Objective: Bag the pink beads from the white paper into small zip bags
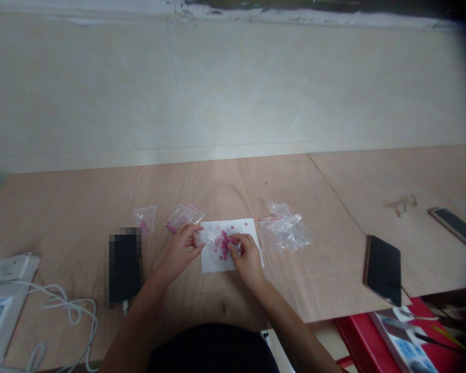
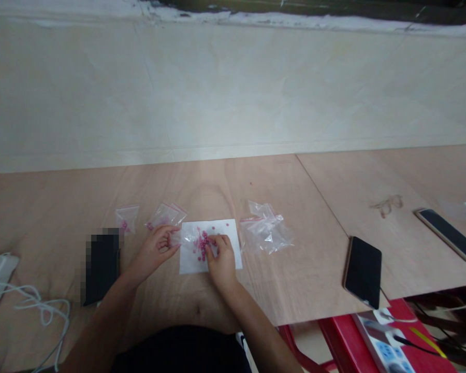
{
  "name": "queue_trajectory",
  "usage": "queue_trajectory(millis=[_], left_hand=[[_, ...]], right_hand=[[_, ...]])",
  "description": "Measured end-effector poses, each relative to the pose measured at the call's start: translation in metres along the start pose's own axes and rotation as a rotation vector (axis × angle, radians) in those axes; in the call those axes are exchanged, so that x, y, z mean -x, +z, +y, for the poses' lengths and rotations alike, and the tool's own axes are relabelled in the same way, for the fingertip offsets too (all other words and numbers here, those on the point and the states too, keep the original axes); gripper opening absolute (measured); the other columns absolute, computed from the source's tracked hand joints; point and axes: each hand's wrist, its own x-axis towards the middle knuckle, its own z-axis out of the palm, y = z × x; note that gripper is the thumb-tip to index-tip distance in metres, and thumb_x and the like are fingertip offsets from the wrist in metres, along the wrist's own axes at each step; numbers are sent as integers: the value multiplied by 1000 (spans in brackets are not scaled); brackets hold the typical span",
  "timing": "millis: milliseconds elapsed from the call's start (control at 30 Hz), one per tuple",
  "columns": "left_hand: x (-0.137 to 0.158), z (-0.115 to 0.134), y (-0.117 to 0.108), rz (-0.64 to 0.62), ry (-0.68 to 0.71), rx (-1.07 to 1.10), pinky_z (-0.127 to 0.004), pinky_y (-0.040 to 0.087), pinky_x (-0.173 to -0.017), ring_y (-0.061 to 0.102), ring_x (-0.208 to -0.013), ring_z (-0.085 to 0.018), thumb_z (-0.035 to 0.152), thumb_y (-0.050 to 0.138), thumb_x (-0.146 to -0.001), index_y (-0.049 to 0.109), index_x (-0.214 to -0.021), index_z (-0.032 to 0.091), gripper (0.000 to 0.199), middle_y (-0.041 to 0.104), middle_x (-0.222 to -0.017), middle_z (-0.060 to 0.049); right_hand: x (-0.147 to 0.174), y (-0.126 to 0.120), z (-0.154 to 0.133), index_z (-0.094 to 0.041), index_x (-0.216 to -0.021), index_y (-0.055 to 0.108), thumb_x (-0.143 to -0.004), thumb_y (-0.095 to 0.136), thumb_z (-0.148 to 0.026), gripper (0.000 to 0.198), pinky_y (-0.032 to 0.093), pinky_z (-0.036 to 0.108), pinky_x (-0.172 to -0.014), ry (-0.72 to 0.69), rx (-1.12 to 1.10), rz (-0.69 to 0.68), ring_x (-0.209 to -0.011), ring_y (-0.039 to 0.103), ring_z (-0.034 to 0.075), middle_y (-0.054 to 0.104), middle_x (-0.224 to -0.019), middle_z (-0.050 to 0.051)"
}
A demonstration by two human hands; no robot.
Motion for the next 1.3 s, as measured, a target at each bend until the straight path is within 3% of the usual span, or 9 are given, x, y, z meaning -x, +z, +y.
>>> queue_trajectory(millis=[200, 600, 1000, 1300], left_hand=[[1, 1, -2, 5, -62, 71, -27, 52, -67, 54, -77, -13, 26, 62, -72, 55, -98, 20, 28, 51, -91, -2], [3, -3, -3, 17, -158, 204, -29, 52, -67, 58, -76, -14, 30, 65, -69, 53, -103, 20, 38, 56, -83, -1], [3, -10, 0, -46, -175, 211, -31, 53, -69, 59, -78, -14, 27, 64, -71, 51, -103, 18, 36, 55, -89, -2], [4, -17, 3, -35, -138, 141, -33, 53, -73, 56, -87, -17, 26, 65, -70, 53, -104, 18, 36, 54, -99, -6]], right_hand=[[-2, 1, -11, -18, -87, 64, -69, 56, -15, 20, 46, 36, -77, -12, -112, -44, -84, 56, 20, 61, -87, 6], [-4, 1, -5, -17, -85, 63, -62, 69, -30, 28, 46, 27, -56, 215, -453, -203, -59, 51, 13, 63, -77, 3], [-1, 5, 3, -19, -77, 58, -60, 69, -29, 23, 39, 23, -52, 228, -472, -279, -52, 45, 10, 52, -62, -4], [4, 11, 14, -17, -70, 62, -63, 68, -31, 17, 40, 26, -55, 283, -528, -236, -55, 50, 13, 59, -61, -1]])
